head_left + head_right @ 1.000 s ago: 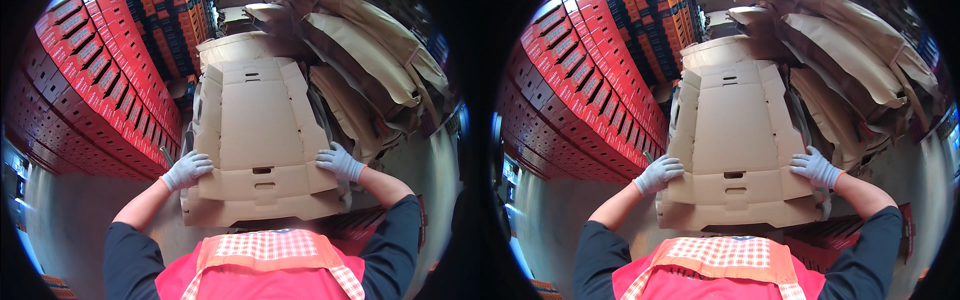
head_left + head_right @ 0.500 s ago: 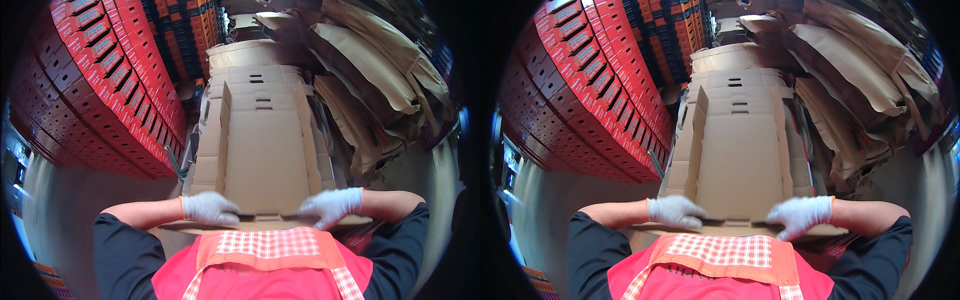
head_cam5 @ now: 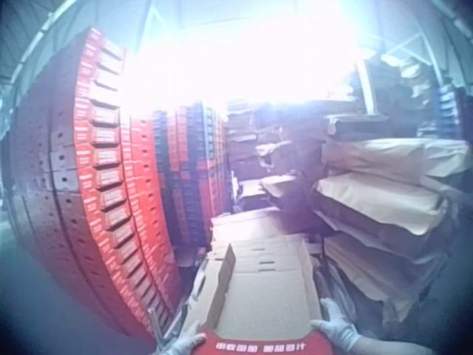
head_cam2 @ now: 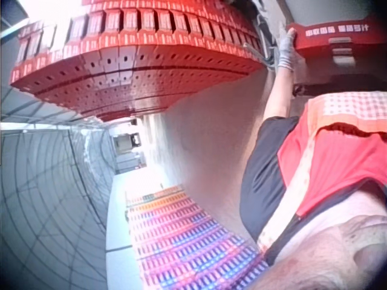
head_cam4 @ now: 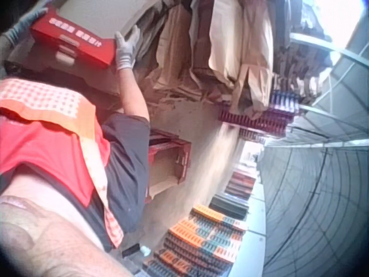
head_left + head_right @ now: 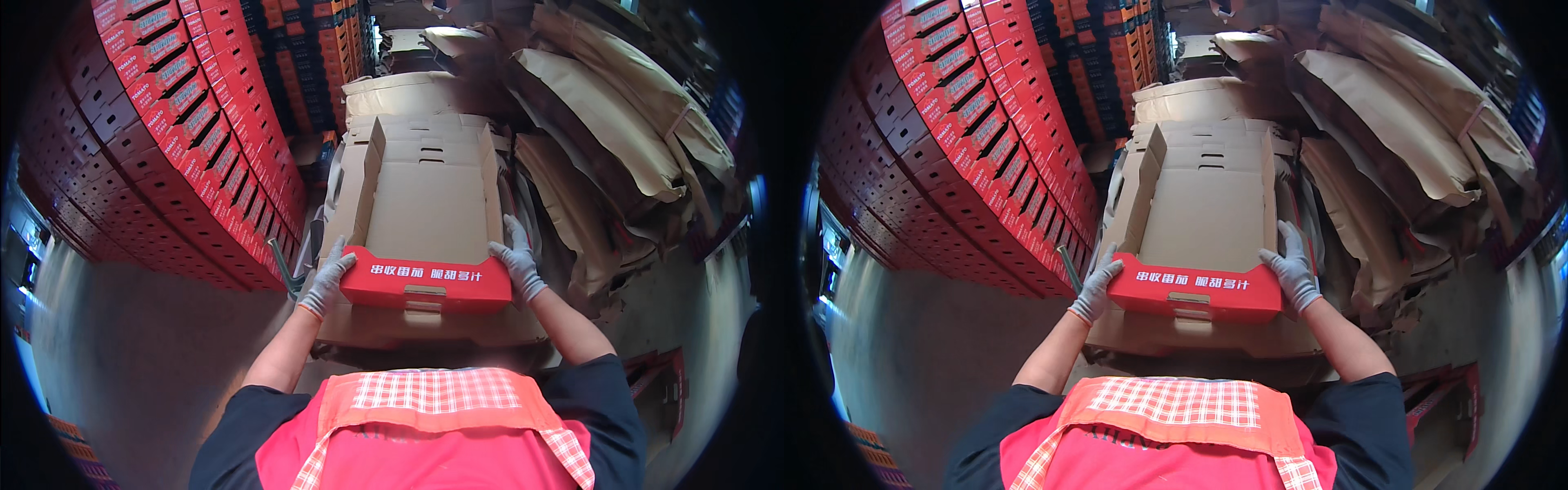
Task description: The person folds flat cardboard pieces into red rectangular boxes and stacks them in a warehouse. The person repeatedly picks up flat cardboard, folds the sides to form a box, and places the finished box onto a growing stack.
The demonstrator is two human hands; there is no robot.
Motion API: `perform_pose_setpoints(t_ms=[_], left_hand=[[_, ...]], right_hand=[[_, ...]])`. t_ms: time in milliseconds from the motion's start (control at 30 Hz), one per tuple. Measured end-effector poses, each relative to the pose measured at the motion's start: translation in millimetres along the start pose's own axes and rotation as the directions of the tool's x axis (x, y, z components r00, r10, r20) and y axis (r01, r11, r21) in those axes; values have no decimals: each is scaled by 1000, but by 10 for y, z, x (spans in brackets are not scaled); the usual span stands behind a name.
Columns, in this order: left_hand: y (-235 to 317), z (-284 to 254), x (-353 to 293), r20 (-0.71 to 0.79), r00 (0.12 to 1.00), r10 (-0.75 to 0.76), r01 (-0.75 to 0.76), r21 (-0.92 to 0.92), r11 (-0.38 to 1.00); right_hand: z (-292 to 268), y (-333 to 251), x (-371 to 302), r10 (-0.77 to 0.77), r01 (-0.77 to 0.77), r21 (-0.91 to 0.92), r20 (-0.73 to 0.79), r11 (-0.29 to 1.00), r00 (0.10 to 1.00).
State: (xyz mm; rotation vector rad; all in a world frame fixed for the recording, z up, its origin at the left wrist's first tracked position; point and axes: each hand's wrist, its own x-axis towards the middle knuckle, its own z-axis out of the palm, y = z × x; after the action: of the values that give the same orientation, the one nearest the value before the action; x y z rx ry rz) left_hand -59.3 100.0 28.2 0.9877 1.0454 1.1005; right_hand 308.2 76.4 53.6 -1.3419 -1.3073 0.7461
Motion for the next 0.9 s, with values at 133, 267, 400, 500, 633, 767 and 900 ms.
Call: perform_pose_setpoints(t_ms=[133,267,400,500,633,767,900], left_hand=[[-337,49,-28,-87,996,-32,-19,-532,847],[-381,253,-290,-53,999,1,-38,-707,707],[-524,623,-607,-67,956,-284,128,-779,614],[-644,957,-628,195,960,-199,268,-840,472],[-532,1188,-580,617,699,-362,702,-491,516],[93,1117,-908,404,899,169,-297,278,914],[1136,1147,-1120,574,302,761,-794,593,-131]], right_hand=[[-74,72,217,380,-473,543,282,694,881],[-292,-671,374,163,-306,448,328,840,930],[-219,-1800,342,-201,113,262,335,958,921],[-159,-2504,257,-309,440,-211,458,873,834],[275,-2792,118,-392,777,-393,697,491,600],[729,-2576,334,-446,716,-288,620,636,646],[722,-2402,802,-554,626,-569,324,534,767]])
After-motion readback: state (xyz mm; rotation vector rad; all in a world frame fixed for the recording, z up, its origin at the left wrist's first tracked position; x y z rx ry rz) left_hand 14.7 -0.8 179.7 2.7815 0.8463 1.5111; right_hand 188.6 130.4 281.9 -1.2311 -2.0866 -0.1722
